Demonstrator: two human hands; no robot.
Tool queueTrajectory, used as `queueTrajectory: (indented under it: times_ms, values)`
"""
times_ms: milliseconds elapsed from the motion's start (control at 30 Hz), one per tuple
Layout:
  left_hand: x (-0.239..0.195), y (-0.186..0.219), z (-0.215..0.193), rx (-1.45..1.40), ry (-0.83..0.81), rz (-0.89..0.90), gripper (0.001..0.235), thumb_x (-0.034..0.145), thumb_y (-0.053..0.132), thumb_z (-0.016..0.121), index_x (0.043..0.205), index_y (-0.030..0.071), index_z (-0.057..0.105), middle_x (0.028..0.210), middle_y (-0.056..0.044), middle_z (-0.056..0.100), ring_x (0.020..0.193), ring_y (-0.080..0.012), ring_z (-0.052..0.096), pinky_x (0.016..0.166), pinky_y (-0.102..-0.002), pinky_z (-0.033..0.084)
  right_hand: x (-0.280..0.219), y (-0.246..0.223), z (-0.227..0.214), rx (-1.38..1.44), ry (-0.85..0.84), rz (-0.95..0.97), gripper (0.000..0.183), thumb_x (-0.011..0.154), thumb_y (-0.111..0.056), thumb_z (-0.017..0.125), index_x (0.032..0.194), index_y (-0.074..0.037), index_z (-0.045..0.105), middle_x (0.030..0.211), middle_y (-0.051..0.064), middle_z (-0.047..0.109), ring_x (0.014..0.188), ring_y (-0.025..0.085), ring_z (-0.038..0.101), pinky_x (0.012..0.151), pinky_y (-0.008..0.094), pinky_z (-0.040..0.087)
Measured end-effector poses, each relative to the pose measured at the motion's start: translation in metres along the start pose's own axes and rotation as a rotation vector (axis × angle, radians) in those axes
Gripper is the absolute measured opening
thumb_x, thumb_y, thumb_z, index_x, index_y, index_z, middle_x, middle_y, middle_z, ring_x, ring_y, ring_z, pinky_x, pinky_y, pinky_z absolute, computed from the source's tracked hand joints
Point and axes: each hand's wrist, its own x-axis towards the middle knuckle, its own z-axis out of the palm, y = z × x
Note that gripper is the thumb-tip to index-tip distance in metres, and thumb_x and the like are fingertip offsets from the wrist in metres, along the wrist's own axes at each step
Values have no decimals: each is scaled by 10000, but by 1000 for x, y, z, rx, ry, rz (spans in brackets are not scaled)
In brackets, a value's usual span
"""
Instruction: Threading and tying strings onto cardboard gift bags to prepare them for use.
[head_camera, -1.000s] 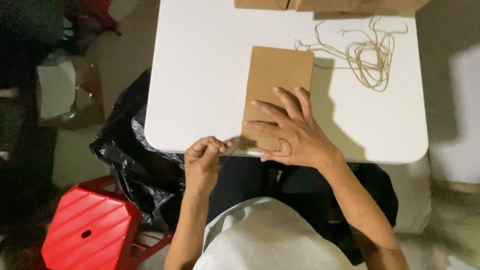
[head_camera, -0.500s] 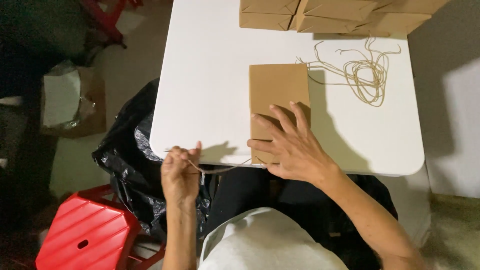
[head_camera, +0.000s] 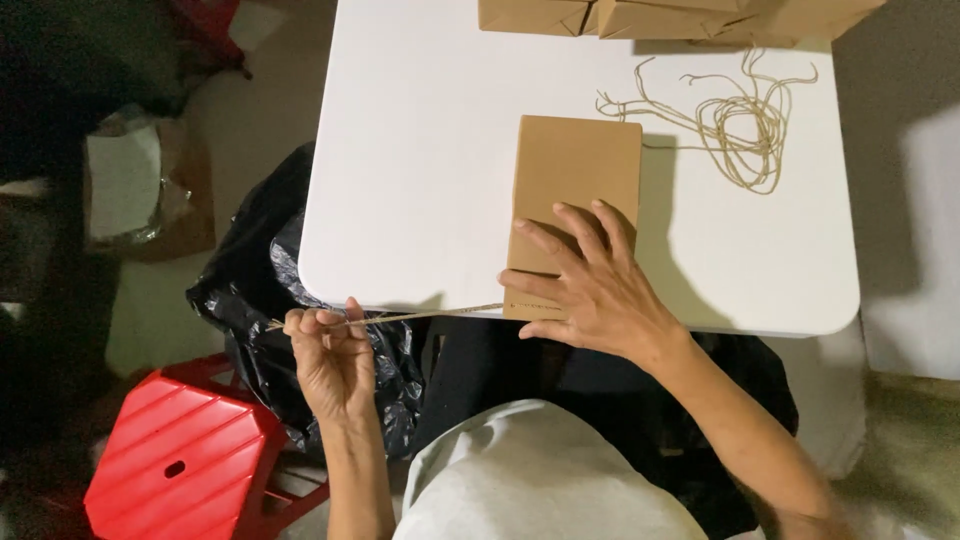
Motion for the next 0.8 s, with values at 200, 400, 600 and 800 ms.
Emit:
queueTrajectory:
  times_ms: [200, 400, 600, 800]
  values:
    - [-13, -4, 35, 37, -169, -23, 128, 1036, 200, 643, 1018, 272, 539, 857, 144, 585, 819, -53, 688, 964, -368, 575, -6, 1, 12, -18, 50, -19, 549, 944, -701, 546, 1423, -437, 585, 1624, 92, 405, 1421, 476, 389, 1129, 728, 240]
    - [-14, -15, 61, 71, -216, -41, 94, 1042, 210, 631, 1004, 262, 563, 786, 159, 620, 641, 4, 539, 718, -211, 448, -7, 12, 14, -39, 61, -32, 578, 995, -679, 475, 1501, -404, 523, 1639, 121, 386, 1432, 492, 379, 1133, 723, 223]
    - [-45, -37, 127, 580, -426, 3, 83, 933, -1, 687, 873, -52, 661, 562, -150, 618, 492, -172, 539, 558, -312, 512, -13, 8, 1, 173, 103, 66, 679, 944, -704, 527, 1450, -257, 601, 1591, 146, 448, 1470, 454, 362, 1208, 629, 218]
    - [-54, -70, 162, 800, -587, -295, 99, 913, 50, 748, 958, -38, 748, 710, -146, 731, 639, -118, 662, 600, -247, 587, -24, -45, -53, 835, 366, 494, 213, 882, -91, 788, 1081, -15, 796, 1035, 128, 700, 940, 254, 708, 864, 358, 600]
